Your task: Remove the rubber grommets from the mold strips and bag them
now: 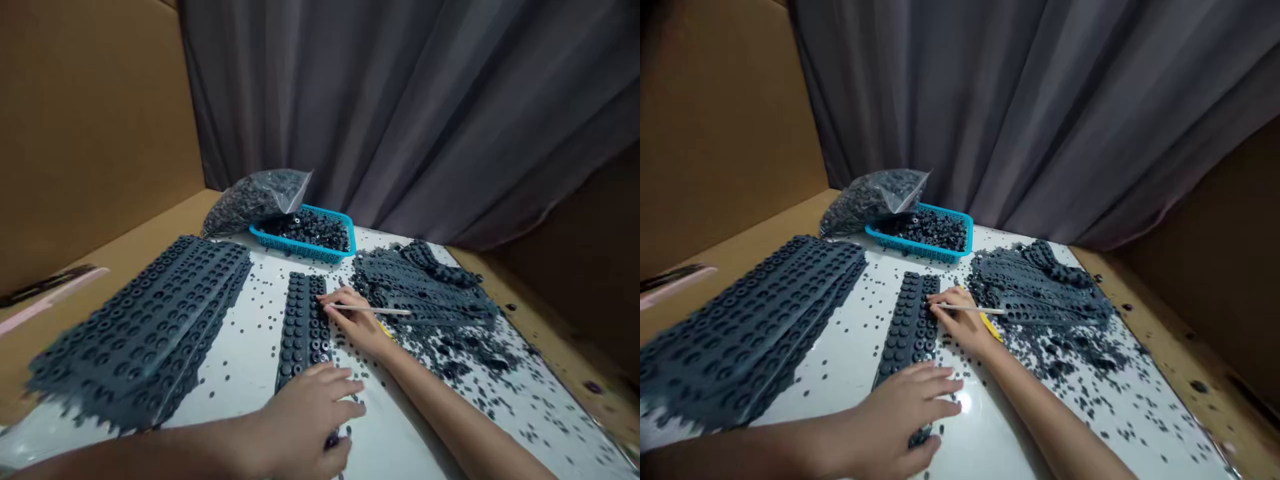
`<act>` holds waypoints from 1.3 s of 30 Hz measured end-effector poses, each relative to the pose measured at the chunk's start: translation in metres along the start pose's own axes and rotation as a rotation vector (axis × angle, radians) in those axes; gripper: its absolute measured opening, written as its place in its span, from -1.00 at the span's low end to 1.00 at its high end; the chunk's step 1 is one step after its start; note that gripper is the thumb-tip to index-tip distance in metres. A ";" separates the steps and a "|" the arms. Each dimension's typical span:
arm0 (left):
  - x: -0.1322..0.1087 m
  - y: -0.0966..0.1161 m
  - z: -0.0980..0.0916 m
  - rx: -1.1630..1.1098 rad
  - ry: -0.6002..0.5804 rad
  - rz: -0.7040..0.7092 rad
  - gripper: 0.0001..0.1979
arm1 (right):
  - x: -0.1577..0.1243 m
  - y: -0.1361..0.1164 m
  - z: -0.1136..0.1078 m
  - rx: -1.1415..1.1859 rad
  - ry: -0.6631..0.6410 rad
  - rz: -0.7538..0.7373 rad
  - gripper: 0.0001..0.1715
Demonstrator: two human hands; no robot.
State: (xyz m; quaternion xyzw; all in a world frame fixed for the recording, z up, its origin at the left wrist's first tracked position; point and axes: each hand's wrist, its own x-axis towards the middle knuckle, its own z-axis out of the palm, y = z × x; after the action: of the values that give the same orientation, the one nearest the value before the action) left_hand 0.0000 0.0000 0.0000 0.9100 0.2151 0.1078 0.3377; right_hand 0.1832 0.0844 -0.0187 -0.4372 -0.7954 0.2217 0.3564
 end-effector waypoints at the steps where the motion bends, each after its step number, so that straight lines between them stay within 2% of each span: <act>1: -0.001 0.000 0.000 -0.001 0.007 0.002 -0.55 | -0.001 -0.002 0.000 0.005 -0.008 -0.004 -0.86; 10: -0.002 -0.001 0.000 -0.001 0.041 0.006 -0.56 | -0.003 -0.008 -0.003 -0.048 -0.053 -0.077 -0.86; 18: -0.003 0.000 0.000 -0.004 0.046 0.020 -0.57 | 0.007 0.002 -0.006 -0.370 -0.172 -0.169 -0.83; 21: -0.003 0.000 0.000 0.001 0.061 0.017 -0.57 | 0.011 0.007 -0.006 -0.427 -0.137 -0.134 -0.84; 25: -0.003 -0.002 0.001 -0.003 0.051 0.013 -0.56 | 0.004 0.000 -0.008 -0.267 -0.048 -0.061 -0.84; 30: -0.003 -0.003 0.002 0.000 0.064 0.026 -0.57 | -0.014 -0.019 -0.006 -0.010 -0.105 -0.035 -0.86; 34: -0.003 -0.003 0.002 0.005 0.076 0.030 -0.58 | -0.018 -0.021 -0.003 -0.042 -0.119 -0.027 -0.87; 39: -0.002 -0.003 0.002 0.026 0.069 0.037 -0.57 | -0.012 -0.014 -0.003 -0.219 -0.172 -0.103 -0.88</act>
State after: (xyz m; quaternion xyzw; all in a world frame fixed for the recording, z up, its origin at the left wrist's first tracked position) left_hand -0.0024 -0.0001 -0.0039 0.9138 0.2112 0.1424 0.3163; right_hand 0.1822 0.0675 -0.0119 -0.4116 -0.8638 0.1519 0.2478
